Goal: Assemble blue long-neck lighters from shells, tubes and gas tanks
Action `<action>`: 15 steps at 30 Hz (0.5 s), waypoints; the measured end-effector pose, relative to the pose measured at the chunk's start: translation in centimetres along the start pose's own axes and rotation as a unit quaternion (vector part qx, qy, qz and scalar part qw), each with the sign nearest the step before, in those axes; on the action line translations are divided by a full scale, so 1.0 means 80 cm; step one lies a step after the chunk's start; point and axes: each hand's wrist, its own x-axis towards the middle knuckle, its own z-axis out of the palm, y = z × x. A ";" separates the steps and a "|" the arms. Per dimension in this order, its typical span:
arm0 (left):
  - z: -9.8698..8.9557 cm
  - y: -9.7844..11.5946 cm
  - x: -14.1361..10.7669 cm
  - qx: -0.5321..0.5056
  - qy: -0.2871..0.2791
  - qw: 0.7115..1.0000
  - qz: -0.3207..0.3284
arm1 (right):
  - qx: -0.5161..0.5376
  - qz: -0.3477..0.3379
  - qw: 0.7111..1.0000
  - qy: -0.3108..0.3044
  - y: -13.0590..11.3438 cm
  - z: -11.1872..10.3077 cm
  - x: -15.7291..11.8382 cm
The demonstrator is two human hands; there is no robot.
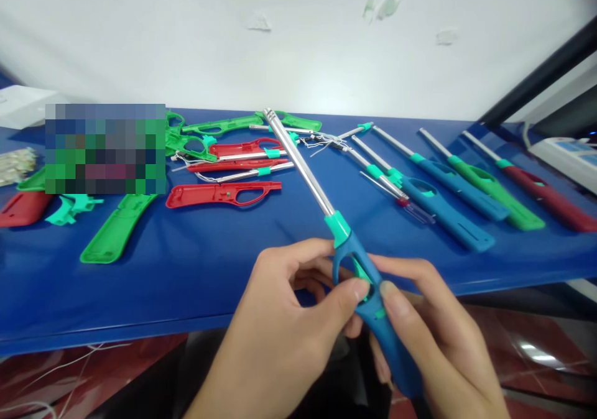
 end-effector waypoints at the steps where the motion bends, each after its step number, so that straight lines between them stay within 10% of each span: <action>1: 0.000 0.000 -0.001 -0.008 -0.002 1.000 -0.002 | -0.003 -0.011 1.000 -0.001 0.002 -0.001 0.002; 8: 0.002 0.001 -0.002 -0.049 0.023 0.999 0.005 | -0.051 -0.155 0.986 -0.037 0.015 -0.013 0.013; 15: 0.008 -0.004 0.001 -0.076 0.057 0.995 0.009 | -0.072 -0.122 0.989 0.031 0.006 -0.004 0.004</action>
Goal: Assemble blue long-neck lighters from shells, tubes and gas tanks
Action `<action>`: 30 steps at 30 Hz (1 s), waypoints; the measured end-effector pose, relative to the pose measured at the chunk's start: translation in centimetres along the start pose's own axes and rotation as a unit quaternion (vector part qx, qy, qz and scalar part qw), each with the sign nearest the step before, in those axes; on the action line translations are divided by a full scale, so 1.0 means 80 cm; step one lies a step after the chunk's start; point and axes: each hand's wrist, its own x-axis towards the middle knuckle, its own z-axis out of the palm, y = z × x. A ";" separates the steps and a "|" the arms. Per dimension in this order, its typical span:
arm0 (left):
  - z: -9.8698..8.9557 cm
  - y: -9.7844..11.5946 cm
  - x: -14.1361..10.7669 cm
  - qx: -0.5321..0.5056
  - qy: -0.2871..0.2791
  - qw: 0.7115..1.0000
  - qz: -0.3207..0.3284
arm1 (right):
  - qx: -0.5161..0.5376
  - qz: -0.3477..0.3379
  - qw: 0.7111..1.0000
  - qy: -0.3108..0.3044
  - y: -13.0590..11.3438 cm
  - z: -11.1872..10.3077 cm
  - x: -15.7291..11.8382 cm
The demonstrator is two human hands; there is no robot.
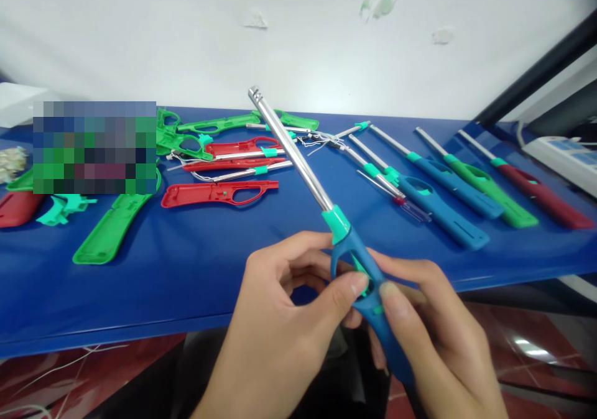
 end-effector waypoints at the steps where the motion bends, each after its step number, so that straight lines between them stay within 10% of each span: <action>1: 0.000 -0.002 0.000 -0.005 0.004 1.000 -0.005 | 0.003 0.004 1.000 0.001 -0.001 0.000 0.000; 30: 0.006 0.000 0.001 0.058 0.021 0.998 0.000 | 0.094 0.065 0.989 -0.098 0.010 -0.002 0.007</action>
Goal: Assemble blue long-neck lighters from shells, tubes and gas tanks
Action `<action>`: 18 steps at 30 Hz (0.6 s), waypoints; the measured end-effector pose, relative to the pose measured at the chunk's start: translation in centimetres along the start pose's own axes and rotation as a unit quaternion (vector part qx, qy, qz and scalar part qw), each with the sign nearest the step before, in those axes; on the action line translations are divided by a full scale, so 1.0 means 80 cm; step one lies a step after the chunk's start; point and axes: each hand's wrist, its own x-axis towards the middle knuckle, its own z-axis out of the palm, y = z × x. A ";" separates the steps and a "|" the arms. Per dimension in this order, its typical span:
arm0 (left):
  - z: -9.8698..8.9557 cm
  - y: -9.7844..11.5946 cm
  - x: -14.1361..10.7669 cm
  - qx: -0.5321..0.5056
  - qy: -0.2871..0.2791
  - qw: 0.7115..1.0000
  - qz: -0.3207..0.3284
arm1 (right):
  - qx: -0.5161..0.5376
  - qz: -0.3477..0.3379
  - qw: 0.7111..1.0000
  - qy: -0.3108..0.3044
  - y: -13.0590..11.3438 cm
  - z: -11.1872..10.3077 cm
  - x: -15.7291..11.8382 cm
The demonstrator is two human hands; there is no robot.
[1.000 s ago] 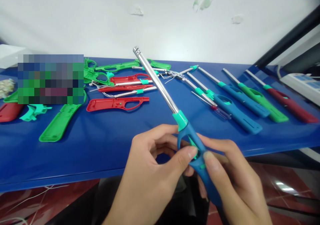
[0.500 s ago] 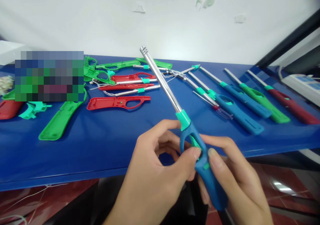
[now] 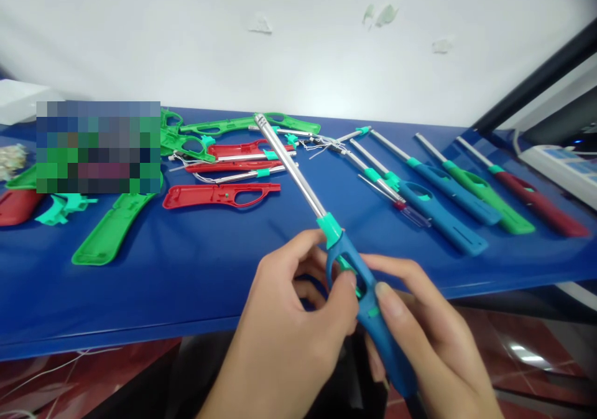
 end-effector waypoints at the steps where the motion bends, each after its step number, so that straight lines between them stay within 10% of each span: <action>1: 0.000 -0.001 0.000 -0.004 -0.004 1.000 -0.005 | -0.011 -0.006 1.000 0.000 0.001 0.000 0.000; 18: -0.043 0.002 0.025 0.222 0.135 0.962 0.082 | -0.037 -0.020 0.991 -0.123 -0.039 -0.011 0.075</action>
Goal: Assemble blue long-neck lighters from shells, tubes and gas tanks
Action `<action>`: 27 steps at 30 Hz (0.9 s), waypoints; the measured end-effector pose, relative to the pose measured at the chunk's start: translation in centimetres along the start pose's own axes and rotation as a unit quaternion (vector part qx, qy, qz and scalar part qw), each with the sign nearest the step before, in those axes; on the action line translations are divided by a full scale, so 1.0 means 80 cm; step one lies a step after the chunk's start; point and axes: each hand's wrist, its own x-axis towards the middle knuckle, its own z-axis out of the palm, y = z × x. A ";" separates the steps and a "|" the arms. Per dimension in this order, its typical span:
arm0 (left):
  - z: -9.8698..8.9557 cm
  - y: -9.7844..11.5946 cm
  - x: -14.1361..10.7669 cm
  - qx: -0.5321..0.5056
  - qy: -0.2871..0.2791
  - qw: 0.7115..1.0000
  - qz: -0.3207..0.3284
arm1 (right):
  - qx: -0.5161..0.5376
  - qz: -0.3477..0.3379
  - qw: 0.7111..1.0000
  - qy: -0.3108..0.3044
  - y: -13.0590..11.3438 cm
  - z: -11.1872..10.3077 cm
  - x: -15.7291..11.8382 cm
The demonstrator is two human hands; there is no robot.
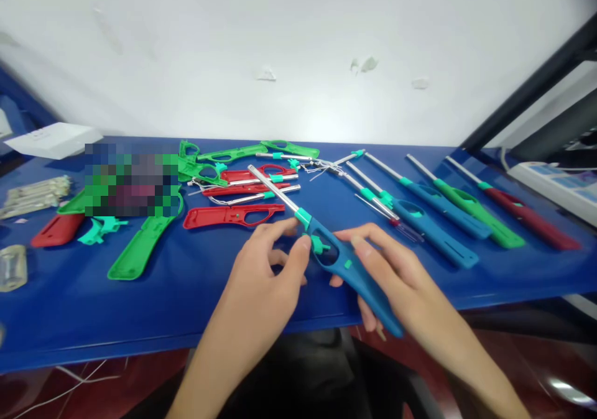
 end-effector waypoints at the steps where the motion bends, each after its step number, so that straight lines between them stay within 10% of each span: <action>1: -0.003 -0.002 -0.004 0.013 0.011 1.000 0.014 | 0.019 0.010 1.000 -0.009 -0.001 -0.002 0.003; 6: -0.016 -0.004 -0.027 0.248 0.144 0.912 0.292 | 0.031 0.040 0.998 -0.034 -0.011 -0.013 0.012; 11: -0.029 0.002 -0.027 0.392 0.007 0.804 0.446 | 0.005 0.007 1.000 -0.012 -0.019 -0.015 0.009; 19: -0.037 -0.017 -0.027 0.418 0.069 0.796 0.432 | -0.117 -0.079 0.990 -0.019 -0.004 -0.043 -0.017; 27: -0.029 -0.054 -0.029 0.384 -0.057 0.832 0.396 | -0.261 -0.214 0.937 0.087 0.042 -0.050 -0.032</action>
